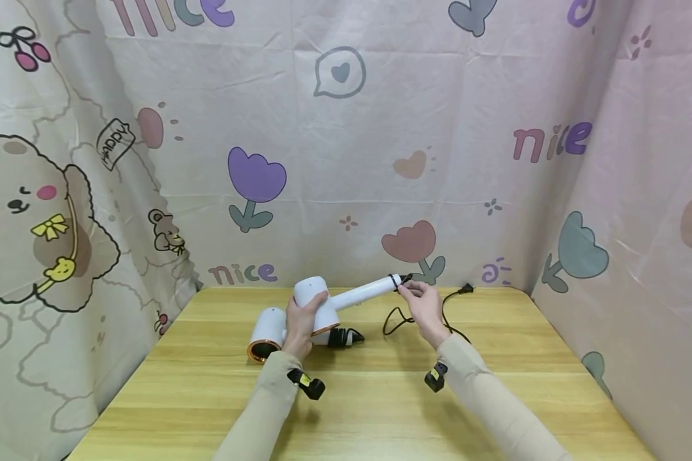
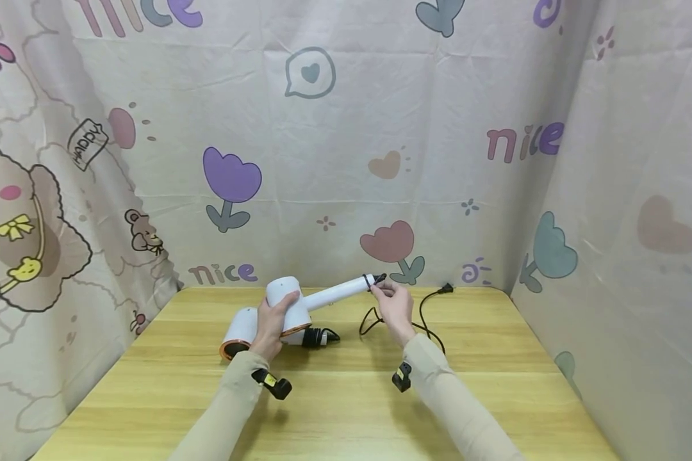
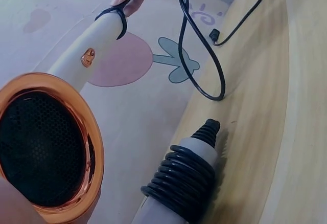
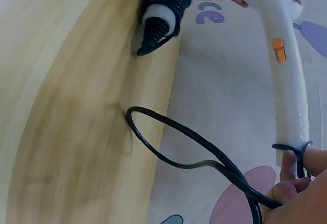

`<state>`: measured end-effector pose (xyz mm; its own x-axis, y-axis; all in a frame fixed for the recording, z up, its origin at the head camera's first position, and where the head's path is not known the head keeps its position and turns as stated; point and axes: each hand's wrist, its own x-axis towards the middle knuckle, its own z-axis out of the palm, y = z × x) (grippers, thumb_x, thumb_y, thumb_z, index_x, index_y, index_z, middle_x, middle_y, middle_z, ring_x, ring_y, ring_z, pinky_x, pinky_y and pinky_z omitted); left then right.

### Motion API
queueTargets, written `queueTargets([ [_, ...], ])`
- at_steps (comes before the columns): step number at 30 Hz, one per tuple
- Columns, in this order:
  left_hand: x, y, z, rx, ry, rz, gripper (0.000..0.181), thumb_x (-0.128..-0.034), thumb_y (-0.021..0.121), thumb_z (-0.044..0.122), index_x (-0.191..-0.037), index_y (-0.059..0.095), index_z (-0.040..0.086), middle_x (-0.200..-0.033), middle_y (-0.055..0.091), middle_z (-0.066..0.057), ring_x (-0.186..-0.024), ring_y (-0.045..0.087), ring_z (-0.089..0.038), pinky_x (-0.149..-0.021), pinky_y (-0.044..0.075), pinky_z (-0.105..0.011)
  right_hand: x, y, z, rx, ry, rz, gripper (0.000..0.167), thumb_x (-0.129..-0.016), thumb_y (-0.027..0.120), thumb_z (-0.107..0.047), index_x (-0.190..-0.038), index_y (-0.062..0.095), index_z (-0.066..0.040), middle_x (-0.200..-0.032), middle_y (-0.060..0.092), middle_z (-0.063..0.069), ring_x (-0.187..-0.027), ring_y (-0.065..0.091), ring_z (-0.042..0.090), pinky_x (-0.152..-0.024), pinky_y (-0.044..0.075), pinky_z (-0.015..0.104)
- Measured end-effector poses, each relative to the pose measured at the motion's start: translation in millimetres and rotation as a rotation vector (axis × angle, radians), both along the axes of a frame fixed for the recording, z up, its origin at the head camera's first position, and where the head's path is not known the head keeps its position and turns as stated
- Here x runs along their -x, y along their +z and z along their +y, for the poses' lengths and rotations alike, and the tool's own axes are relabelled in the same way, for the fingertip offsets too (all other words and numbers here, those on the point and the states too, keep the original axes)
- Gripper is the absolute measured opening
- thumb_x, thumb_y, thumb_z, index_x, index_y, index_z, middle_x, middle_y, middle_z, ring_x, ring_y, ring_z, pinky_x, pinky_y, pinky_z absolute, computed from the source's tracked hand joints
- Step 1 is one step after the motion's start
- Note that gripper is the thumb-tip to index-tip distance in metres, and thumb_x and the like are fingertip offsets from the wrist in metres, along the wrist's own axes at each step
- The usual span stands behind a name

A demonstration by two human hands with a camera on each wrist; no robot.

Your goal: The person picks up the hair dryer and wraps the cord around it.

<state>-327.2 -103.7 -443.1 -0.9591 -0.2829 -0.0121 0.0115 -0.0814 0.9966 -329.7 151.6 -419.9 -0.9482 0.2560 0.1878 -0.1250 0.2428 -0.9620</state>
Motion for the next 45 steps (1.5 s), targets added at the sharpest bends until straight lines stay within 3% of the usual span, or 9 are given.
queueTargets([
  [8, -1.2, -1.5, 0.4, 0.001, -0.026, -0.031, 0.087, -0.0780, 0.077, 0.049, -0.145, 0.036, 0.011, -0.125, 0.054, -0.015, -0.099, 0.062, -0.028, -0.075, 0.056, -0.033, 1.5, -4.6, -0.5, 0.051, -0.021, 0.006, 0.021, -0.093, 0.069, -0.022, -0.104, 0.070, -0.005, -0.111, 0.071, 0.013, -0.103, 0.064, 0.022, -0.092, 0.049, 0.035],
  [14, -1.3, -0.7, 0.7, -0.030, -0.029, -0.040, 0.085, -0.0778, 0.077, 0.050, -0.143, 0.039, 0.011, -0.126, 0.055, -0.015, -0.102, 0.061, -0.028, -0.077, 0.054, -0.032, 4.0, -4.7, 0.8, 0.116, 0.051, -0.007, 0.026, -0.095, 0.065, -0.022, -0.110, 0.069, -0.002, -0.108, 0.071, 0.013, -0.105, 0.061, 0.022, -0.099, 0.047, 0.038],
  [22, -2.0, -2.1, -2.1, -0.040, -0.061, -0.068, 0.083, -0.0788, 0.076, 0.050, -0.142, 0.040, 0.010, -0.127, 0.056, -0.015, -0.106, 0.059, -0.028, -0.080, 0.052, -0.031, 2.1, -2.3, 10.1, -0.029, 0.182, -0.139, 0.040, -0.101, 0.054, -0.031, -0.121, 0.067, 0.002, -0.135, 0.056, 0.020, -0.127, 0.047, 0.032, -0.110, 0.037, 0.052],
  [25, -2.8, -1.8, -2.9, -0.033, -0.076, -0.075, 0.084, -0.0785, 0.075, 0.052, -0.142, 0.039, 0.010, -0.128, 0.056, -0.015, -0.107, 0.059, -0.028, -0.081, 0.051, -0.032, 3.9, -3.3, 13.1, 0.009, 0.245, -0.160, 0.043, -0.102, 0.052, -0.030, -0.127, 0.062, 0.003, -0.122, 0.058, 0.018, -0.089, 0.060, 0.020, -0.090, 0.049, 0.038],
  [27, -3.3, -1.6, -3.5, -0.035, -0.086, -0.084, 0.086, -0.0785, 0.075, 0.053, -0.143, 0.038, 0.010, -0.128, 0.056, -0.015, -0.108, 0.059, -0.028, -0.083, 0.051, -0.033, 5.9, -4.4, 14.7, 0.071, 0.291, -0.170, 0.043, -0.103, 0.051, -0.028, -0.130, 0.059, 0.005, -0.098, 0.054, 0.007, -0.061, 0.047, 0.009, -0.069, 0.044, 0.025],
  [29, -3.4, -1.4, -4.1, -0.048, -0.096, -0.096, 0.087, -0.0788, 0.074, 0.054, -0.144, 0.036, 0.010, -0.129, 0.055, -0.016, -0.108, 0.058, -0.029, -0.084, 0.051, -0.033, 7.8, -5.3, 15.7, 0.148, 0.327, -0.182, 0.043, -0.103, 0.051, -0.024, -0.132, 0.055, 0.007, -0.085, 0.039, -0.003, -0.049, 0.026, 0.005, -0.057, 0.031, 0.021],
  [38, -1.4, -0.7, -6.6, -0.124, -0.125, -0.147, 0.088, -0.0783, 0.075, 0.052, -0.144, 0.036, 0.008, -0.125, 0.056, -0.016, -0.103, 0.059, -0.026, -0.079, 0.053, -0.030, 8.6, -7.4, 23.5, 0.386, 0.441, -0.189, 0.034, -0.100, 0.051, -0.009, -0.130, 0.054, 0.008, -0.082, 0.039, -0.006, -0.057, 0.029, 0.005, -0.054, 0.028, 0.018],
  [41, 1.2, -0.5, -9.0, -0.144, -0.167, -0.152, 0.085, -0.0792, 0.074, 0.050, -0.141, 0.037, 0.006, -0.121, 0.057, -0.015, -0.098, 0.060, -0.023, -0.076, 0.054, -0.030, 10.3, -8.9, 29.4, 0.470, 0.515, -0.207, 0.033, -0.099, 0.051, -0.006, -0.130, 0.053, 0.005, -0.076, 0.040, -0.008, -0.055, 0.028, 0.005, -0.052, 0.026, 0.018],
  [45, 5.4, -1.6, -15.3, -0.171, -0.247, -0.175, 0.081, -0.0807, 0.072, 0.050, -0.138, 0.036, 0.007, -0.115, 0.058, -0.012, -0.093, 0.060, -0.021, -0.074, 0.055, -0.029, 13.2, -10.5, 38.0, 0.463, 0.614, -0.215, 0.022, -0.099, 0.052, -0.003, -0.115, 0.065, -0.005, -0.076, 0.045, -0.009, -0.057, 0.030, 0.005, -0.054, 0.027, 0.018],
])
